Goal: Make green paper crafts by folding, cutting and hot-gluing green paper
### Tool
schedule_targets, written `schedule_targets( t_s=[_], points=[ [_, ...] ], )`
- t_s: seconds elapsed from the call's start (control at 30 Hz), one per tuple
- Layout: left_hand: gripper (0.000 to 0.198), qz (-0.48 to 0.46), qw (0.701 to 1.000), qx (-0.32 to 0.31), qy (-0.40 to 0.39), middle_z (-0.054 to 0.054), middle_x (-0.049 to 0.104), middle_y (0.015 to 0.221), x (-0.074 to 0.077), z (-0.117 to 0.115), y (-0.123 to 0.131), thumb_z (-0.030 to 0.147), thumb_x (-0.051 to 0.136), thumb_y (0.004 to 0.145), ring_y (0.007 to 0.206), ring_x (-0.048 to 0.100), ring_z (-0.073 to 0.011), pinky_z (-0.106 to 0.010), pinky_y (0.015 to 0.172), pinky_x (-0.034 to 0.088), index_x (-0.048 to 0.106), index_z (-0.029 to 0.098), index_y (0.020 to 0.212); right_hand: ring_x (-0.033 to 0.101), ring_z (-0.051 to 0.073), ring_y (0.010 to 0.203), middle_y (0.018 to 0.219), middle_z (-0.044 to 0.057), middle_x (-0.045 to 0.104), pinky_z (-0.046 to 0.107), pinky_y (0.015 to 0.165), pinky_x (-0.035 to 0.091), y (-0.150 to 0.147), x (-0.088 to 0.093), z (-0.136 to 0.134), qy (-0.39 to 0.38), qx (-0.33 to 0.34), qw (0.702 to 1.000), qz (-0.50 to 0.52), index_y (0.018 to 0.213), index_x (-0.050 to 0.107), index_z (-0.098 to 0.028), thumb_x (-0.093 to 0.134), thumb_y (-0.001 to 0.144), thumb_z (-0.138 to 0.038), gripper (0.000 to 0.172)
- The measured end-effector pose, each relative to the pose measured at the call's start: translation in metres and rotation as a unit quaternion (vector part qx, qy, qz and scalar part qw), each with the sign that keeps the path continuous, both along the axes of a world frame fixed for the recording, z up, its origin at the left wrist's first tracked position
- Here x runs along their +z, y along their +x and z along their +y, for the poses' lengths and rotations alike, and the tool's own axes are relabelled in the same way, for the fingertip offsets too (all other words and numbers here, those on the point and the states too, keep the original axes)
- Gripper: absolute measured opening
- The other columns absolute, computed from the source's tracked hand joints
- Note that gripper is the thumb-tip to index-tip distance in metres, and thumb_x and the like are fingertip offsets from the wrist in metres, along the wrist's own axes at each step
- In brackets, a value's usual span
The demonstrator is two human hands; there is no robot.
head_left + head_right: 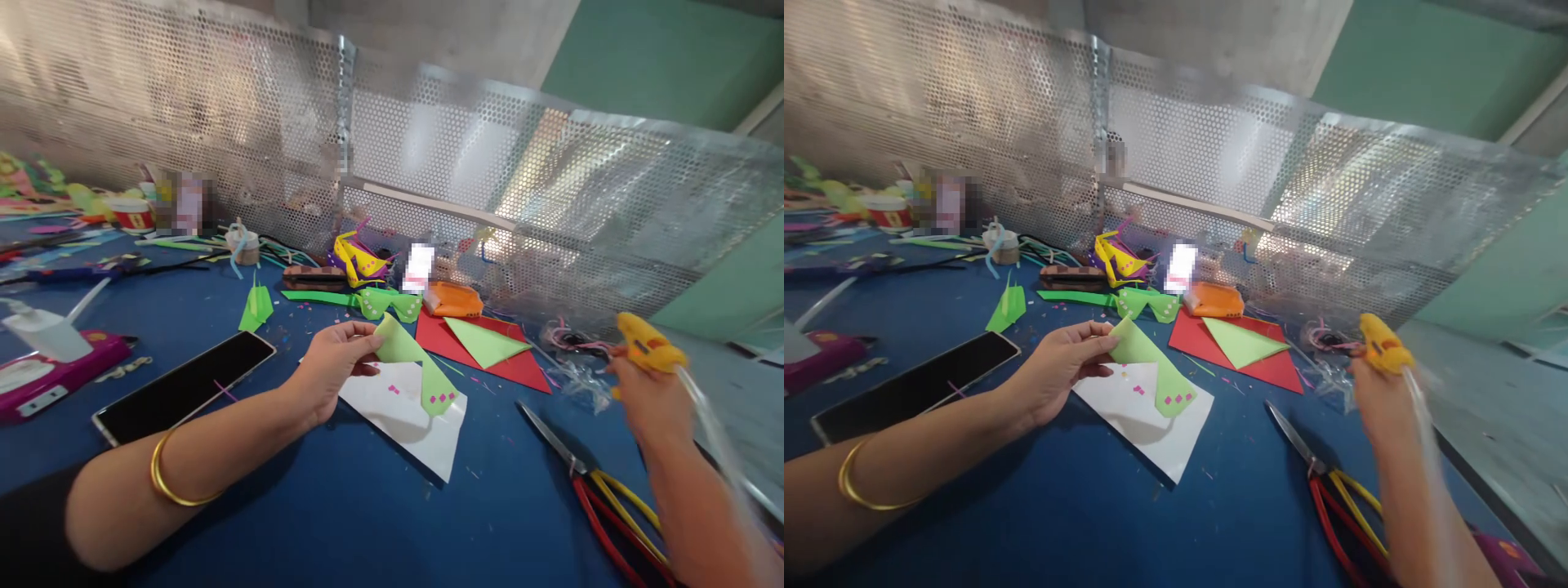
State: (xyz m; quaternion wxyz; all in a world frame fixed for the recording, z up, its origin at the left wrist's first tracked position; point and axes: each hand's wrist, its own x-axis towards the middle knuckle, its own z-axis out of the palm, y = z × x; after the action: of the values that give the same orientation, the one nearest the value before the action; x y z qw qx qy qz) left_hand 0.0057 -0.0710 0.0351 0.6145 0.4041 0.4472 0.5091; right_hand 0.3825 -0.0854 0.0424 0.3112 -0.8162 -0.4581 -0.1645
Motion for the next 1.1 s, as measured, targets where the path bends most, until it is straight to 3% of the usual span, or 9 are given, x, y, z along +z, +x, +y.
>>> schedule_targets(
  t_s=[0.1,0.13,0.2,0.27,0.33,0.47,0.63,0.93,1.1],
  points=[
    [0.018,0.01,1.0,-0.019,-0.003,-0.003,0.068,0.073,0.001,-0.004,0.001,0.023,0.074,0.071,0.062,0.062,-0.0114,-0.021,0.056,0.048,0.061,0.014,0.079,0.063,0.018,0.062,0.083,0.011,0.067,0.031,0.055,0.05,-0.048,0.007,-0.007,0.074,0.098,0.985,0.12,0.097,0.059,-0.02,0.046,0.084,-0.042,0.028],
    [0.018,0.012,1.0,-0.028,-0.004,-0.003,0.068,0.074,0.001,-0.006,0.002,0.023,0.074,0.072,0.063,0.062,-0.0115,-0.021,0.056,0.048,0.06,0.014,0.08,0.063,0.018,0.065,0.085,0.009,0.066,0.033,0.06,0.052,-0.066,0.009,-0.012,0.132,0.198,0.931,0.275,0.09,0.06,-0.02,0.062,0.075,-0.04,0.026],
    [0.019,0.014,0.998,-0.052,-0.008,-0.003,0.068,0.074,0.002,-0.01,0.003,0.025,0.074,0.073,0.064,0.061,-0.0113,-0.021,0.056,0.048,0.06,0.014,0.081,0.065,0.019,0.071,0.079,0.004,0.066,0.035,0.07,0.054,-0.101,0.011,-0.026,0.161,0.305,0.819,0.459,0.077,0.062,-0.019,0.08,0.059,-0.035,0.03],
    [0.02,0.017,0.997,-0.077,-0.009,-0.003,0.067,0.074,0.001,-0.015,0.006,0.026,0.073,0.073,0.063,0.06,-0.011,-0.021,0.056,0.048,0.059,0.014,0.08,0.067,0.021,0.084,0.081,0.003,0.068,0.036,0.082,0.053,-0.131,0.011,-0.04,0.083,0.376,0.773,0.504,0.075,0.065,-0.019,0.081,0.063,-0.032,0.024],
    [0.019,0.023,0.995,-0.099,-0.01,-0.002,0.067,0.072,0.0,-0.02,0.009,0.027,0.073,0.074,0.062,0.059,-0.011,-0.021,0.055,0.048,0.059,0.014,0.079,0.066,0.021,0.09,0.082,0.002,0.068,0.037,0.086,0.052,-0.151,0.007,-0.048,0.056,0.403,0.757,0.511,0.072,0.063,-0.02,0.08,0.064,-0.028,0.02],
    [0.018,0.037,0.99,-0.132,-0.019,-0.002,0.067,0.07,-0.002,-0.029,0.015,0.025,0.072,0.073,0.063,0.06,-0.0124,-0.022,0.054,0.048,0.059,0.015,0.078,0.065,0.021,0.091,0.086,0.0,0.068,0.036,0.084,0.052,-0.169,-0.006,-0.05,0.023,0.4,0.773,0.493,0.073,0.06,-0.022,0.079,0.063,-0.027,0.022],
    [0.019,0.052,0.987,-0.154,-0.022,-0.003,0.067,0.071,-0.004,-0.034,0.019,0.028,0.073,0.072,0.066,0.06,-0.0142,-0.024,0.056,0.049,0.061,0.015,0.078,0.063,0.019,0.08,0.081,0.0,0.066,0.037,0.078,0.052,-0.177,-0.016,-0.046,-0.024,0.391,0.786,0.479,0.073,0.06,-0.023,0.078,0.062,-0.03,0.022],
    [0.02,0.045,0.978,-0.201,-0.022,-0.006,0.072,0.076,-0.011,-0.033,0.017,0.033,0.073,0.075,0.069,0.06,-0.0133,-0.021,0.058,0.046,0.076,0.014,0.078,0.062,0.015,0.071,0.077,-0.002,0.065,0.029,0.066,0.052,-0.175,-0.013,-0.046,-0.032,0.42,0.786,0.452,0.073,0.06,-0.022,0.076,0.067,-0.031,0.019],
    [0.016,0.032,0.987,-0.158,-0.007,-0.005,0.073,0.074,-0.008,-0.032,0.016,0.031,0.072,0.077,0.067,0.06,-0.013,-0.02,0.055,0.045,0.078,0.017,0.081,0.063,0.017,0.078,0.087,0.002,0.067,0.03,0.069,0.051,-0.159,-0.006,-0.054,0.002,0.448,0.839,0.311,0.087,0.064,-0.023,0.059,0.085,-0.045,0.023]
  ],
)
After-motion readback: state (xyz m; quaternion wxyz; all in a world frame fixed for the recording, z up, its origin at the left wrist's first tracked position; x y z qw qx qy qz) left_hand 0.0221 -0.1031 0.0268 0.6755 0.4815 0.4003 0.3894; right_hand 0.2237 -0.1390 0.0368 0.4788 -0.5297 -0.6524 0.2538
